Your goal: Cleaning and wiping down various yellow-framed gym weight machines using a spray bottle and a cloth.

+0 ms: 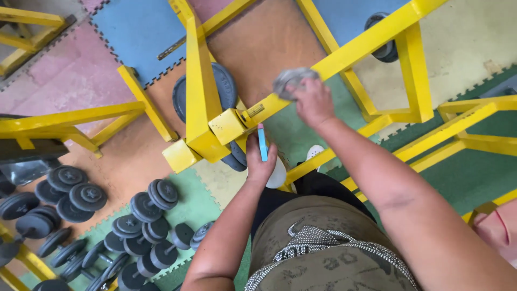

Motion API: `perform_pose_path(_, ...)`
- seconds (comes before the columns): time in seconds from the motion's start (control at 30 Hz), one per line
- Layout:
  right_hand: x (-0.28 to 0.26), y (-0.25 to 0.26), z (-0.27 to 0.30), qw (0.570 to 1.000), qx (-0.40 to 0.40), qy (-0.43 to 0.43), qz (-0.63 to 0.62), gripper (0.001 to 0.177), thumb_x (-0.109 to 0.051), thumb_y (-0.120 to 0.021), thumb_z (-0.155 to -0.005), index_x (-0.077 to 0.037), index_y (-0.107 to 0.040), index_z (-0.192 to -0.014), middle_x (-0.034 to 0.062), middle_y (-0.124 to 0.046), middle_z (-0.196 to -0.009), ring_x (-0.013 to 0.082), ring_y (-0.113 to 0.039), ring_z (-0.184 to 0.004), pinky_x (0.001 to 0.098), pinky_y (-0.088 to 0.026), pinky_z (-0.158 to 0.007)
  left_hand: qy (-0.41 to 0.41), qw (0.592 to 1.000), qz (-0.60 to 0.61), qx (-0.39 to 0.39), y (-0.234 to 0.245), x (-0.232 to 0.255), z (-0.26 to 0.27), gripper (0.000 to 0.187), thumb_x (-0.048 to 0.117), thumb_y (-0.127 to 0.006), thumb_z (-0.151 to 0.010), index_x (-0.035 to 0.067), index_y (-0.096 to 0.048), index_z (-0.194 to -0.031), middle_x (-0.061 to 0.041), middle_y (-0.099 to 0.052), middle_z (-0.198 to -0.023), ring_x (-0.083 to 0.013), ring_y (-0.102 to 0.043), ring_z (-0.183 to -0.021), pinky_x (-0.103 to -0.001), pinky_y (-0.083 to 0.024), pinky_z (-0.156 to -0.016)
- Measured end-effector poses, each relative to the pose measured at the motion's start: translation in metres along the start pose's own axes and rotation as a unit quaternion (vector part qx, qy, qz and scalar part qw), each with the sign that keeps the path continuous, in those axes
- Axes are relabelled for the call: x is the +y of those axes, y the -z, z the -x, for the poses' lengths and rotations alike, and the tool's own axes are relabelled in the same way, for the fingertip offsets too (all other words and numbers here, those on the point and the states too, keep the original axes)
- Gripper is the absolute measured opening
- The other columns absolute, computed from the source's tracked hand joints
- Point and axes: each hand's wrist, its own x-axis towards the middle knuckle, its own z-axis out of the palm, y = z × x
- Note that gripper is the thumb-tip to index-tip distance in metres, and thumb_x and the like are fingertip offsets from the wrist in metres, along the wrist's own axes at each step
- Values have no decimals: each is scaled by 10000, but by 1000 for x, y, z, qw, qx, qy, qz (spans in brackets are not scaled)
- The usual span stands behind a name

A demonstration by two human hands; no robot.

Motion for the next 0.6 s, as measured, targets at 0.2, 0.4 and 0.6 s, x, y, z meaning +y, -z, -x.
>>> perform_pose_path(0.2, 4, -25, 6, 991, 105, -76, -30, 424, -110, -643, -917, -196, -701, -1328, 164, -574, -1207, 383, -539, -1140, 506, -464, -926, 29, 1000, 3, -6, -2, -4, 1, 543, 105, -660, -856, 33, -518, -1376, -144, -620, -1101, -311, -638, -1001, -406, -527, -917)
perform_pose_path(0.4, -93, -46, -4, 998, -36, 4, -60, 289, -167, -647, -895, -174, -690, -1180, 151, -602, -1278, 367, -550, -1243, 507, -478, -977, -17, 1000, 5, 6, 11, -1, 9, 599, 94, -676, -834, 31, -507, -1405, -178, -605, -1143, -347, -624, -1041, -421, -515, -942)
perform_pose_path(0.6, -86, -27, 0, 995, -55, 34, -79, 318, -223, -624, -866, -157, -699, -1168, 142, -612, -1252, 382, -540, -1222, 515, -457, -974, 12, 999, -20, 24, 0, -15, 13, 561, 110, -714, -799, 31, -536, -1325, -210, -613, -1158, -396, -625, -1041, -437, -517, -921)
